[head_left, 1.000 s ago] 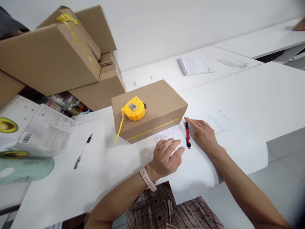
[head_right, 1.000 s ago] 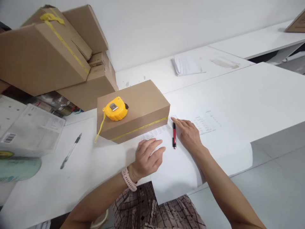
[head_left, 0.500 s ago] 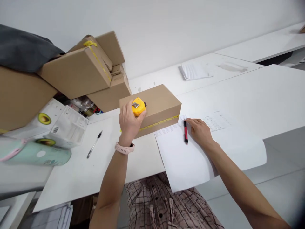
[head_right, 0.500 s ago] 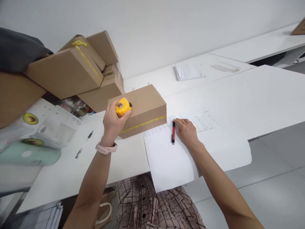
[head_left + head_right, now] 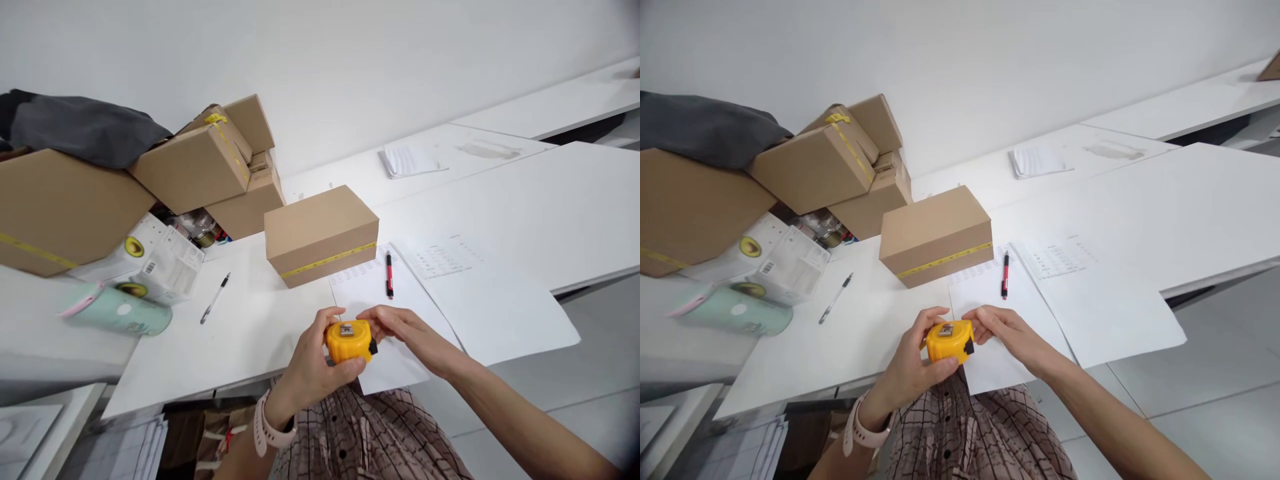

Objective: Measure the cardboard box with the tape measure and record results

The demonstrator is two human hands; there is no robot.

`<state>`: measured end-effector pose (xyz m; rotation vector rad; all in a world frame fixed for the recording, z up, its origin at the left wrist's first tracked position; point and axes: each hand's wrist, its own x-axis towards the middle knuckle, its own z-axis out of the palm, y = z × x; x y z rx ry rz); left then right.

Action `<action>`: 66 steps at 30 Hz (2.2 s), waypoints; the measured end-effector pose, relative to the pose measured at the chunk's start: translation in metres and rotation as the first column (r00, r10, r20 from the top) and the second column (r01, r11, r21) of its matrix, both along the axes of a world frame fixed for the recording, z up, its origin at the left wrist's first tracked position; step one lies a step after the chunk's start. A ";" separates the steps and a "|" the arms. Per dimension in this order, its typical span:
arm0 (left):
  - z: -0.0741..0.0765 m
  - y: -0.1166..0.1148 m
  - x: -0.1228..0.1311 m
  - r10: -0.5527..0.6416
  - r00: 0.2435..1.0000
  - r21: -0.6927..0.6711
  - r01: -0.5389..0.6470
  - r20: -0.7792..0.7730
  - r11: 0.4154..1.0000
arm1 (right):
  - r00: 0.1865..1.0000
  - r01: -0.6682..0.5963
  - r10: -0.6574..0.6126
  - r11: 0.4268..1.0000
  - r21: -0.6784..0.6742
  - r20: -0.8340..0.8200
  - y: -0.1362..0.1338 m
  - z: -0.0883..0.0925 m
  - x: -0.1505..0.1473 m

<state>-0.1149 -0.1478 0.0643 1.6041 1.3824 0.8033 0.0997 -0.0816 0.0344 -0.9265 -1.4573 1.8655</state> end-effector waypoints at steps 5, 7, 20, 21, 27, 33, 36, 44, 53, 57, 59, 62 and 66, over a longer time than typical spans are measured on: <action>-0.010 -0.010 -0.024 0.089 0.988 -0.053 -0.082 0.129 0.995 | 0.999 0.023 -0.024 0.999 0.026 0.044 -0.001 -0.004 0.013; 0.000 -0.006 -0.045 0.201 0.964 -0.012 -0.202 0.174 0.979 | 0.990 0.119 -0.125 0.989 0.091 0.068 0.019 0.005 0.028; 0.081 0.100 -0.182 0.548 0.749 0.150 -0.631 0.371 0.761 | 0.782 0.612 -0.623 0.774 0.160 0.023 0.207 0.075 0.023; 0.077 0.105 -0.183 0.549 0.751 0.142 -0.629 0.368 0.765 | 0.780 0.611 -0.625 0.774 0.167 0.040 0.213 0.072 0.013; 0.052 0.132 -0.175 0.496 0.796 0.105 -0.558 0.346 0.823 | 0.774 0.594 -0.627 0.767 0.243 0.088 0.235 0.048 -0.026; 0.048 0.149 -0.172 0.455 0.814 0.077 -0.513 0.362 0.855 | 0.839 0.473 -0.520 0.844 0.253 0.163 0.235 0.042 -0.030; 0.047 0.151 -0.174 0.446 0.817 0.061 -0.499 0.366 0.864 | 0.887 0.390 -0.427 0.897 0.211 0.175 0.234 0.038 -0.028; 0.041 0.152 -0.178 0.440 0.825 0.077 -0.495 0.355 0.866 | 0.868 0.397 -0.430 0.901 0.172 0.250 0.245 0.026 -0.022; 0.067 0.124 -0.148 0.467 0.833 0.266 -0.542 0.297 0.797 | 0.761 0.479 -0.556 0.829 0.288 0.335 0.239 0.034 -0.018; 0.079 0.085 -0.110 0.397 0.903 0.281 -0.429 0.167 0.858 | 0.826 0.472 -0.521 0.848 0.241 0.216 0.246 0.038 -0.009; 0.072 0.069 -0.090 0.285 0.937 0.087 -0.307 0.202 0.948 | 0.859 0.469 -0.504 0.845 0.257 0.090 0.250 0.048 -0.007; 0.045 0.054 -0.056 0.062 0.893 -0.269 0.067 0.446 0.961 | 0.885 0.403 -0.464 0.808 0.430 0.044 0.253 0.073 -0.018; 0.006 0.051 -0.005 0.115 0.698 -0.428 0.293 0.706 0.855 | 0.909 0.083 -0.317 0.775 0.626 0.272 0.262 0.104 -0.059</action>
